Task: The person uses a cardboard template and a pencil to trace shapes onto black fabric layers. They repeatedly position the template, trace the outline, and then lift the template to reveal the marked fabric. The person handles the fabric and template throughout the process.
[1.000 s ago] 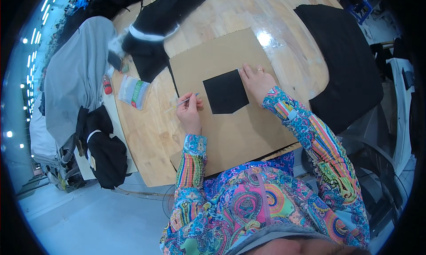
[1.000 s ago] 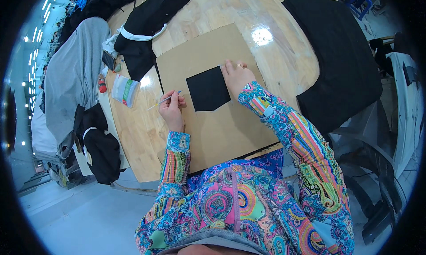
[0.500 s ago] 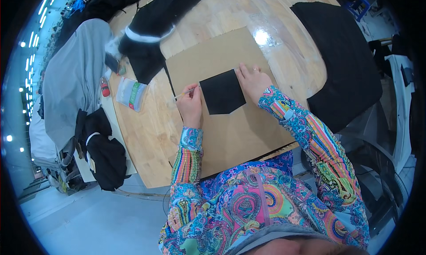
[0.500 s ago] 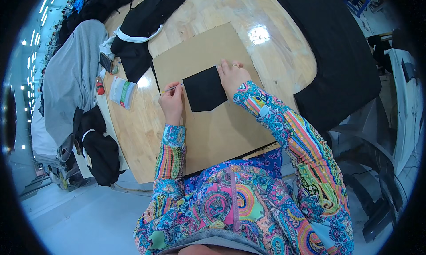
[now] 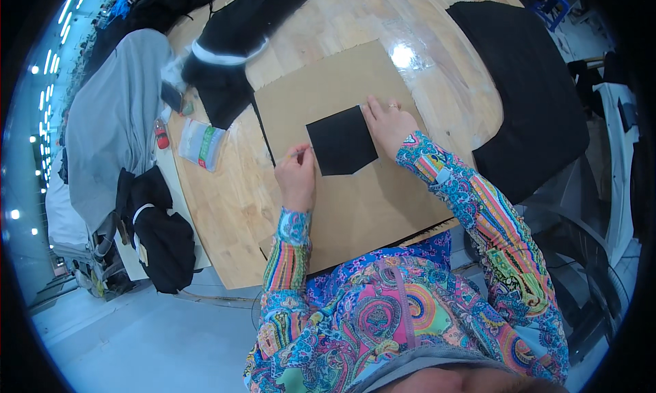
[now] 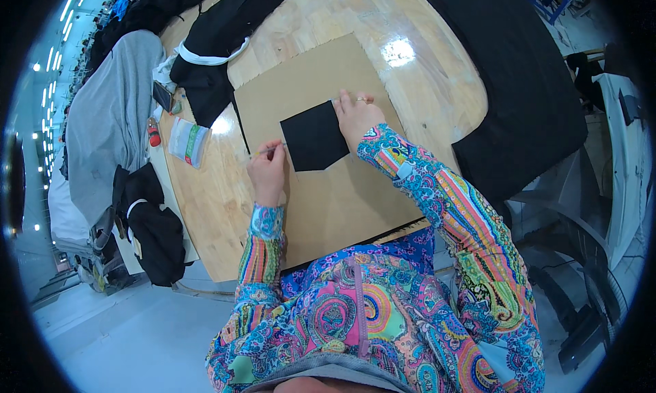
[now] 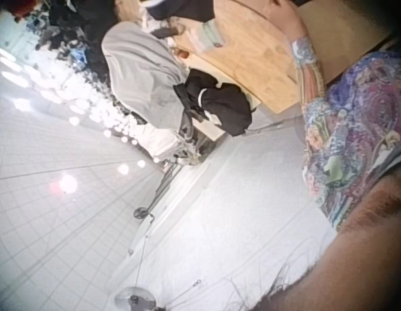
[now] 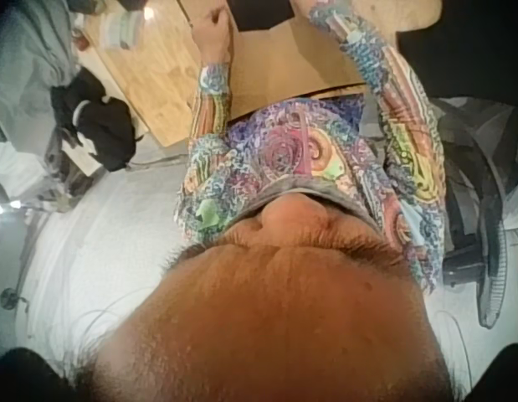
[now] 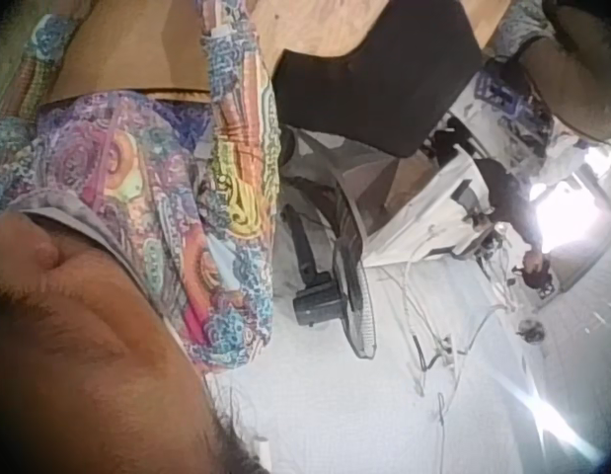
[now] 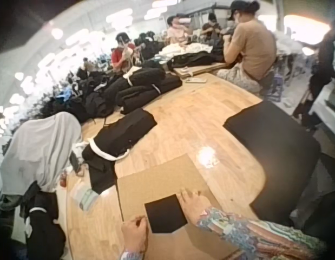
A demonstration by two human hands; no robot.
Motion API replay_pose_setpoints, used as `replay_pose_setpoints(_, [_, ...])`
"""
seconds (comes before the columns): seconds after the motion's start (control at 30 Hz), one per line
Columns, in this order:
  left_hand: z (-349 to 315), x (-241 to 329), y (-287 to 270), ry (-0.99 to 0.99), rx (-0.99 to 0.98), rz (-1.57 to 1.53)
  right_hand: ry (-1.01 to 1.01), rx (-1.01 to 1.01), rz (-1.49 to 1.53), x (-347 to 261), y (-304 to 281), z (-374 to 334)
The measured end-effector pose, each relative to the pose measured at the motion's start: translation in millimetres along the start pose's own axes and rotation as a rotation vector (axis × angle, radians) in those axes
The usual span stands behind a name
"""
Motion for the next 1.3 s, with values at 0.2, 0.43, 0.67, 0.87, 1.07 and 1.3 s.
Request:
replay_pose_setpoints(0.2, [-47,-3,-6,-0.006,-0.104,0.011,-0.016,-0.021,-0.014,1,4,1])
replay_pose_setpoints(0.43, [-20,-4,-13,-0.089,0.034,-0.333,-0.018,-0.010,-0.017,3,1,-1])
replay_pose_setpoints(0.67, [32,-20,11,-0.076,0.106,-0.239,-0.039,-0.018,-0.040,1,-6,-2])
replay_pose_setpoints(0.87, [36,-15,13,-0.044,0.110,-0.169,-0.041,-0.044,-0.044,1,-6,-3])
replay_pose_setpoints(1.07, [37,-6,11,-0.040,0.084,-0.086,-0.034,-0.040,-0.027,1,-7,-4])
replay_pose_setpoints(1.3, [21,-5,7,0.004,-0.003,0.004,-0.027,-0.050,-0.019,1,-9,-4])
Point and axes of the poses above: each hand's wrist, its own z-axis towards the middle knuckle, its own y-axis out of the palm, x = y × z, the point moved 5 cm from there along z, towards the middle knuckle, and after that the axes turned 2 degrees about y, right-handed, at the moved point
